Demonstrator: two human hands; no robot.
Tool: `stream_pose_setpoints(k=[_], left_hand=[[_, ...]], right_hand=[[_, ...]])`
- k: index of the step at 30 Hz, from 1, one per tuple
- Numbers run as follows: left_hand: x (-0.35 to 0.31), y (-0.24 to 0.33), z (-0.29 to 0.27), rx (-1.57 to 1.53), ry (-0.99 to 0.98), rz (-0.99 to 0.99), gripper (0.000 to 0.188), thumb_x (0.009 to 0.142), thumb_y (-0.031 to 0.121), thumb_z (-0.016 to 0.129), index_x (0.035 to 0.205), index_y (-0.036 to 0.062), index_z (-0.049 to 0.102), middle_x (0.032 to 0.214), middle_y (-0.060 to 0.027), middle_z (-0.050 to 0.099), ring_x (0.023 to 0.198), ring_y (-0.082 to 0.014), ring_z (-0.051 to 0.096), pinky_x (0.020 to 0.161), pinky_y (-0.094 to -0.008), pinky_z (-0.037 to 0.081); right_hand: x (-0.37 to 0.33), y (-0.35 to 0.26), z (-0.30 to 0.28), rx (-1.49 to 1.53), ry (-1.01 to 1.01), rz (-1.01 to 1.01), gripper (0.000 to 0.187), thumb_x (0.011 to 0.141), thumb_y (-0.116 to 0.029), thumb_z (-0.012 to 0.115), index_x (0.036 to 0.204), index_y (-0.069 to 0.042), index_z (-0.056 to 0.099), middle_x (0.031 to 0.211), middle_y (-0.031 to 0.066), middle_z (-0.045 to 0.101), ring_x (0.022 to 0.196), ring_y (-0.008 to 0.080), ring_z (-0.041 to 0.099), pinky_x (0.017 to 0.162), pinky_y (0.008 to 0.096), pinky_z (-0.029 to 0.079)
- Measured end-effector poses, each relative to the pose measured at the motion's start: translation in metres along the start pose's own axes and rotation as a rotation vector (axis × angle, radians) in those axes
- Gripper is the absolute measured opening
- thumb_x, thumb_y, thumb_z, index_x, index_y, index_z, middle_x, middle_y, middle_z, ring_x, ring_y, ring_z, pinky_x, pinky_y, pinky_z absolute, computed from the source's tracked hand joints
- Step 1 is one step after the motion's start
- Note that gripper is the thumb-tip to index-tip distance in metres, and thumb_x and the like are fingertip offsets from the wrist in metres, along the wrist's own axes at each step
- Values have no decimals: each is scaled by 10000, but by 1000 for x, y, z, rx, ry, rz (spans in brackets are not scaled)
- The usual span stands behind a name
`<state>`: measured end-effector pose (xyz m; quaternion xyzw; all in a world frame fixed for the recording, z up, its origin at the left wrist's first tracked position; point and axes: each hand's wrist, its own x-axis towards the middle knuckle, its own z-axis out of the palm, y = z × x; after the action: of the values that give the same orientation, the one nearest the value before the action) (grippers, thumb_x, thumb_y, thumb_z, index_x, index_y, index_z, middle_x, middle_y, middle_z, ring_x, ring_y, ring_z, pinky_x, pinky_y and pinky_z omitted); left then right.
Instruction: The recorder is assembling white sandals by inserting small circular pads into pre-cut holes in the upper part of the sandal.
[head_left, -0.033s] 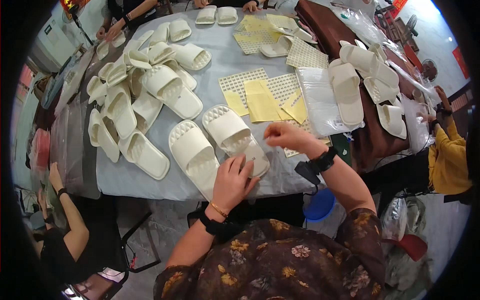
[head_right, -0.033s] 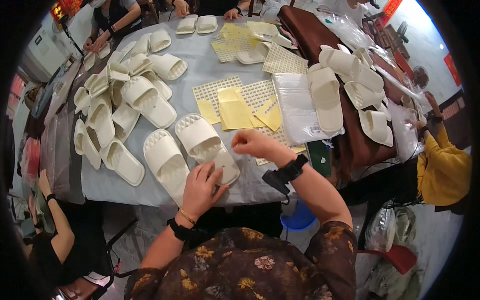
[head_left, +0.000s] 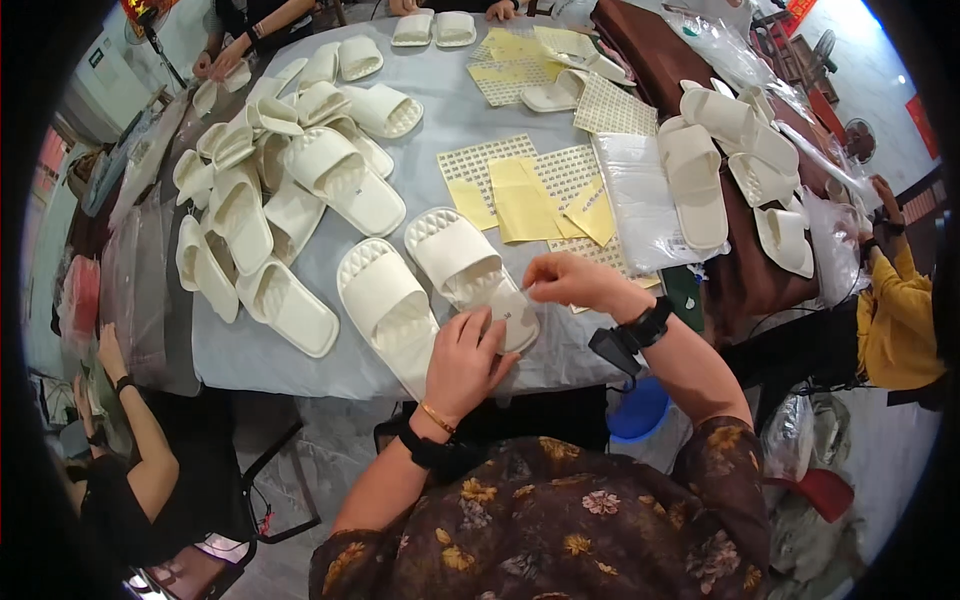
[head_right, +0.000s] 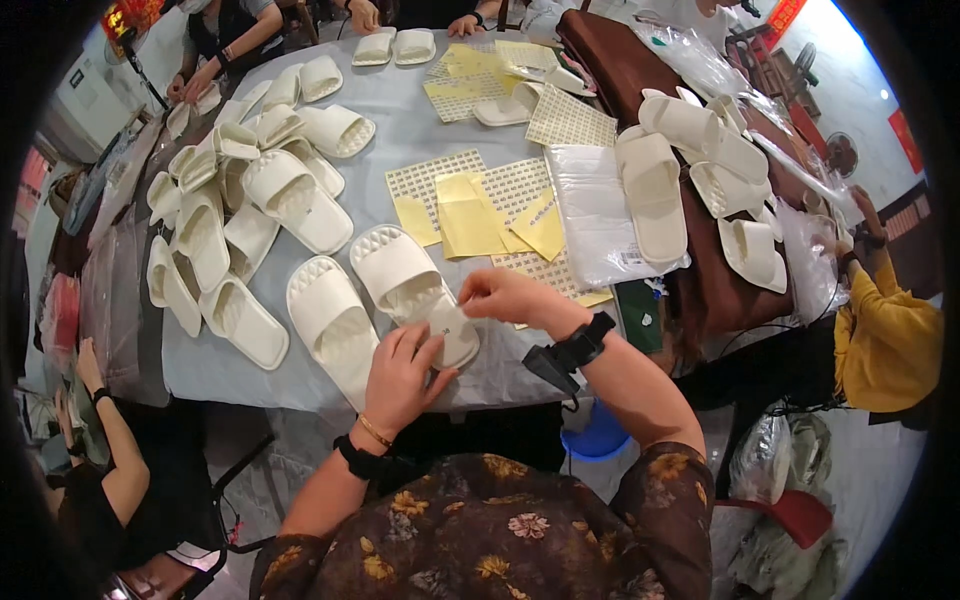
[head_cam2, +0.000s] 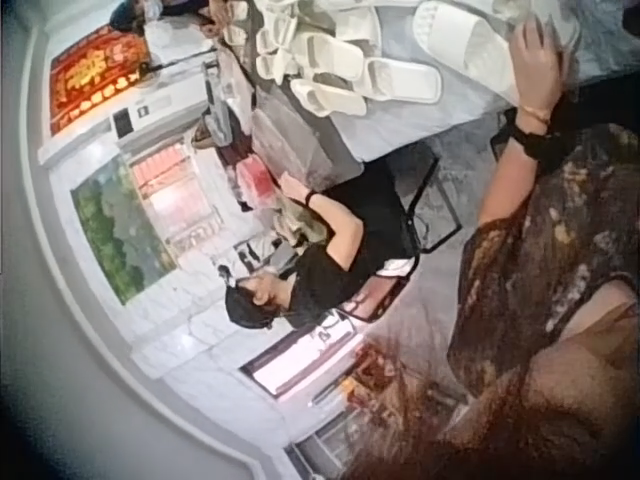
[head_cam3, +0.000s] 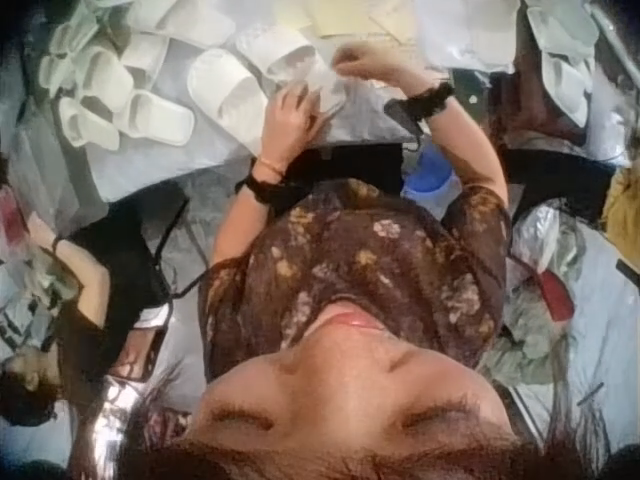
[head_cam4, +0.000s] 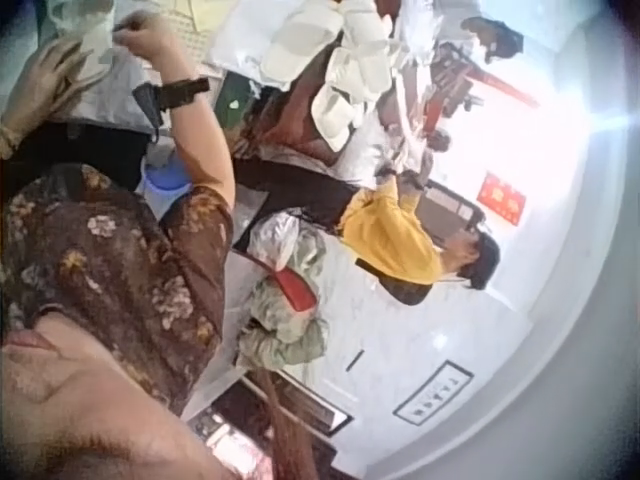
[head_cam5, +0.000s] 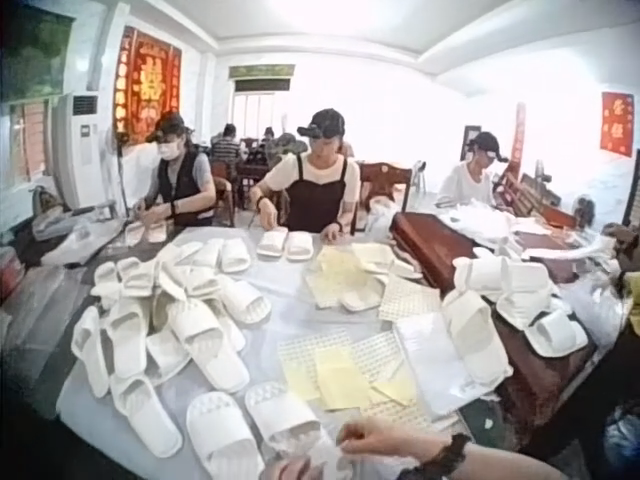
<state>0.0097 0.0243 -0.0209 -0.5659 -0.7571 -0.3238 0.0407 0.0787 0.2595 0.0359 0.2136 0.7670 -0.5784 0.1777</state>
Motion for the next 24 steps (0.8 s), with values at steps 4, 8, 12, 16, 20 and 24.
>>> stream_pose_setpoints(k=[4, 8, 12, 16, 20, 24], left_hand=[[1, 1, 1, -19, 20, 17, 464, 751, 253, 792, 1125, 37, 622, 1215, -159, 568, 1108, -352, 541, 928, -439, 462], [-1, 1, 1, -20, 5, 2, 472, 751, 245, 794, 1134, 36, 616, 1238, -159, 564, 1136, -351, 537, 948, -440, 457], [-2, 2, 1, -19, -8, -15, 475, 750, 238, 794, 1140, 37, 612, 1253, -159, 561, 1154, -350, 531, 964, -438, 449], [-2, 2, -1, -30, -10, -16, 479, 750, 229, 793, 1150, 41, 607, 1263, -158, 556, 1155, -350, 529, 970, -437, 444], [-2, 1, 0, -43, -11, -15, 482, 751, 225, 791, 1154, 41, 599, 1266, -161, 551, 1155, -351, 528, 969, -438, 444], [-2, 0, 2, -34, -11, -8, 499, 754, 222, 788, 1187, 57, 601, 1265, -162, 546, 1153, -351, 525, 968, -436, 445]], right_hand=[[3, 10, 17, 37, -54, -31, 221, 868, -145, 657, 1063, -42, 649, 837, -14, 600, 747, 71, 518, 647, 223, 425], [11, 17, 24, 0, -83, -55, 261, 839, -164, 689, 1044, -3, 678, 903, 60, 672, 821, 139, 607, 727, 276, 490], [15, 22, 27, -17, -117, -51, 251, 835, -153, 684, 1030, 4, 679, 901, 68, 672, 823, 151, 610, 738, 283, 493], [17, 24, 29, -38, -116, -52, 243, 834, -150, 674, 1022, 4, 677, 905, 70, 676, 829, 154, 618, 742, 292, 499], [17, 23, 31, -67, -80, -91, 245, 834, -148, 664, 1022, 8, 671, 902, 93, 687, 824, 178, 641, 748, 309, 513], [8, 13, 33, -163, -29, -108, 261, 840, -148, 649, 1045, 13, 661, 894, 119, 690, 810, 202, 654, 752, 315, 519]])
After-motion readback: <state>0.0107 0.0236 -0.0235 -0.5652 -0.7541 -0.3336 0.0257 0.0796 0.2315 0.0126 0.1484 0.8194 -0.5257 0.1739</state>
